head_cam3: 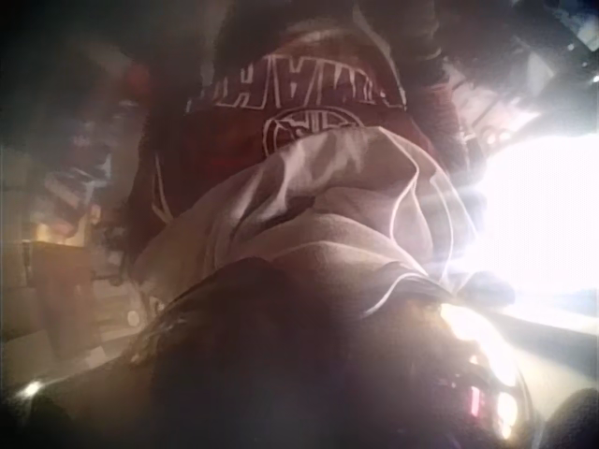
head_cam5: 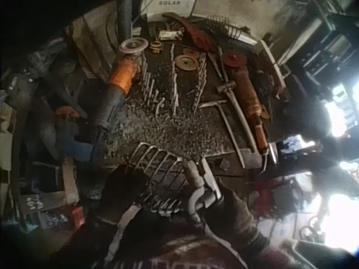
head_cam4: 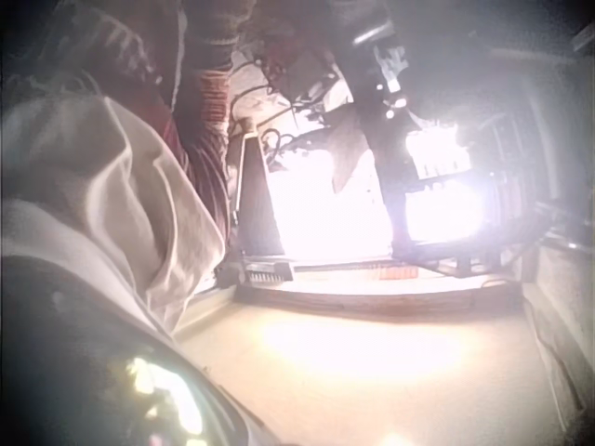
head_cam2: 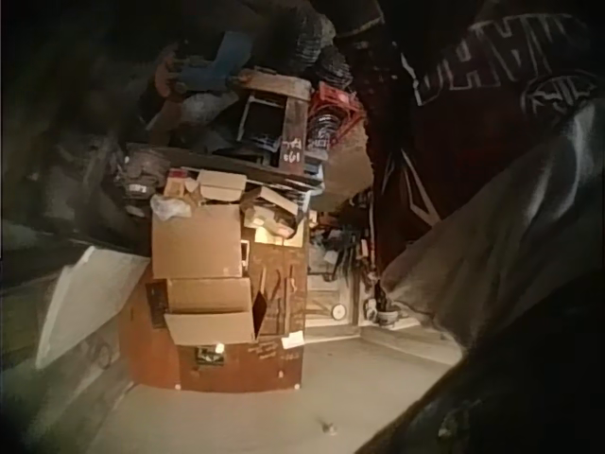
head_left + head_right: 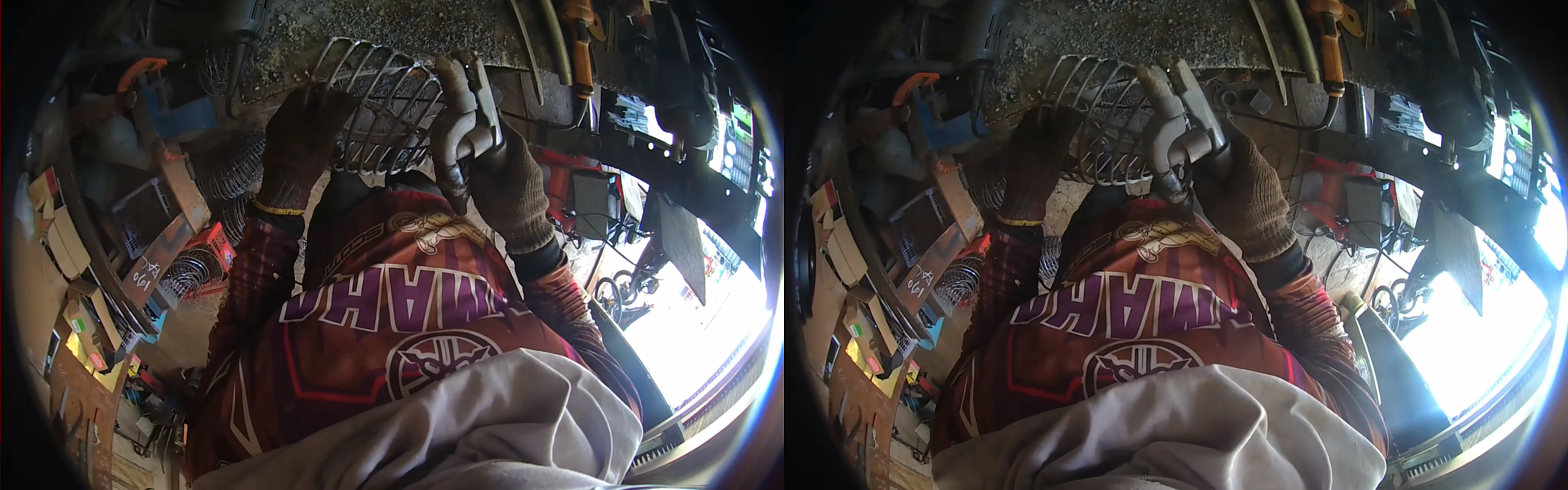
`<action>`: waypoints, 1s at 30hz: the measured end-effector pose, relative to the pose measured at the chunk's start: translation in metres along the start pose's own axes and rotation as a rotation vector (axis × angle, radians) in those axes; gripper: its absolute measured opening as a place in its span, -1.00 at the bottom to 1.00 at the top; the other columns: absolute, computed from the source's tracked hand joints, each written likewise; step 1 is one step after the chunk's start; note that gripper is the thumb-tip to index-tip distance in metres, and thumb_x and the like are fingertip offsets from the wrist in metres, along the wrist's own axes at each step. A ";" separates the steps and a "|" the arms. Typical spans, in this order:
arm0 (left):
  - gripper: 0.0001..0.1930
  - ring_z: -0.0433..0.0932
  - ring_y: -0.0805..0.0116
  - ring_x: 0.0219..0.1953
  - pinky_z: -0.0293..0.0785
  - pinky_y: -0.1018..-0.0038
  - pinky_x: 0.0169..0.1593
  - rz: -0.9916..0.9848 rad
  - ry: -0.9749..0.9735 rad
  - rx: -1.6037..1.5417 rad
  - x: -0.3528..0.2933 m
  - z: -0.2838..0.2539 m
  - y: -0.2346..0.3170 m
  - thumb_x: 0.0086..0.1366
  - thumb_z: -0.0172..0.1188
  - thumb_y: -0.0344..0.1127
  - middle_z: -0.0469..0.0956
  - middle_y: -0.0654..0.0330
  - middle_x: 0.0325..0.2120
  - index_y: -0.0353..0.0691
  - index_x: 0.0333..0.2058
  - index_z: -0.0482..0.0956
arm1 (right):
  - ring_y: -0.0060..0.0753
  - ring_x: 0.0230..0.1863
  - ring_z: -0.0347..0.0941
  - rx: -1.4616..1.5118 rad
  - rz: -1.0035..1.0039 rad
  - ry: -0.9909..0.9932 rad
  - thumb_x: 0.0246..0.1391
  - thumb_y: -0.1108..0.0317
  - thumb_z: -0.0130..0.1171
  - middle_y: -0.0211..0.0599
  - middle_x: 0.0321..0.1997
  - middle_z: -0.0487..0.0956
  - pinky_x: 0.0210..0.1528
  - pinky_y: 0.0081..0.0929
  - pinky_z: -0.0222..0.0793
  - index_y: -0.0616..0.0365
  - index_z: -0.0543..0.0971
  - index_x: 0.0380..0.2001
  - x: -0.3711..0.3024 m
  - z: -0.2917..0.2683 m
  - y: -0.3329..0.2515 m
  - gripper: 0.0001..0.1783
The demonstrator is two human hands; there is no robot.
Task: The person joins metal rods to a frame using a welding tool and later smooths the edges of a wire cage using an angle grinder.
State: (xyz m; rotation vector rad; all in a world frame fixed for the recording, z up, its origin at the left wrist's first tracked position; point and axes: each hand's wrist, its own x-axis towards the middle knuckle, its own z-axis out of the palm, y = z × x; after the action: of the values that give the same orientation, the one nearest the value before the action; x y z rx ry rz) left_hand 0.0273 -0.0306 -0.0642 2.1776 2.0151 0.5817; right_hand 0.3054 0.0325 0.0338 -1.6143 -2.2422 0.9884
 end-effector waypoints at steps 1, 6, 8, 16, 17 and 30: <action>-0.68 0.50 0.13 -0.18 0.51 0.27 -0.17 0.005 0.011 0.019 0.001 0.001 0.000 0.13 0.12 -0.39 0.46 0.15 -0.32 -0.02 -0.10 0.51 | 0.19 -0.02 0.56 -0.025 0.054 -0.052 0.10 0.18 0.25 0.14 -0.07 0.60 -0.04 -0.07 0.50 0.16 0.34 0.22 0.001 0.000 -0.002 -0.35; -0.69 0.49 0.14 -0.19 0.51 0.28 -0.16 0.021 -0.009 0.030 0.002 0.003 -0.002 0.14 0.10 -0.40 0.47 0.16 -0.30 -0.05 -0.10 0.50 | 0.19 -0.02 0.56 -0.012 0.080 -0.145 0.09 0.19 0.25 0.17 -0.07 0.59 -0.02 -0.10 0.50 0.17 0.33 0.23 0.005 0.005 0.014 -0.34; -0.69 0.49 0.14 -0.19 0.52 0.29 -0.16 0.028 -0.015 0.059 0.001 0.000 0.000 0.13 0.11 -0.41 0.47 0.16 -0.31 -0.05 -0.10 0.50 | 0.19 -0.01 0.56 0.039 0.067 -0.147 0.09 0.18 0.26 0.18 -0.07 0.59 -0.01 -0.10 0.50 0.17 0.32 0.23 0.004 0.009 0.018 -0.32; -0.69 0.48 0.20 -0.19 0.51 0.30 -0.19 0.054 0.018 0.032 0.006 -0.004 0.004 0.11 0.12 -0.42 0.45 0.18 -0.34 -0.06 -0.12 0.49 | 0.16 0.02 0.55 0.040 0.068 0.007 0.07 0.17 0.29 0.12 -0.05 0.59 -0.01 -0.11 0.50 0.09 0.33 0.23 0.010 0.001 0.001 -0.32; -0.69 0.49 0.19 -0.20 0.51 0.31 -0.19 0.048 0.011 0.045 0.004 -0.002 0.003 0.11 0.13 -0.42 0.44 0.17 -0.35 -0.06 -0.13 0.49 | 0.17 0.01 0.55 0.020 0.043 0.061 0.07 0.17 0.28 0.11 -0.06 0.60 -0.01 -0.11 0.50 0.09 0.34 0.22 0.010 -0.001 0.001 -0.33; -0.76 0.55 0.12 -0.28 0.51 0.26 -0.25 -0.366 0.051 -0.569 0.001 0.004 0.007 0.18 0.19 -0.41 0.48 0.13 -0.35 -0.04 -0.15 0.55 | 0.15 -0.04 0.57 -0.092 0.185 -0.060 0.10 0.17 0.25 0.07 -0.08 0.61 -0.04 -0.08 0.49 0.08 0.31 0.24 0.024 -0.013 -0.011 -0.33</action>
State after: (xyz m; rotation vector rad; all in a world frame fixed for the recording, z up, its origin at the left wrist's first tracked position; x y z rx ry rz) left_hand 0.0356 -0.0293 -0.0655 1.4452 1.8939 1.0061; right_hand 0.2950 0.0574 0.0450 -1.8848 -2.2389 1.0030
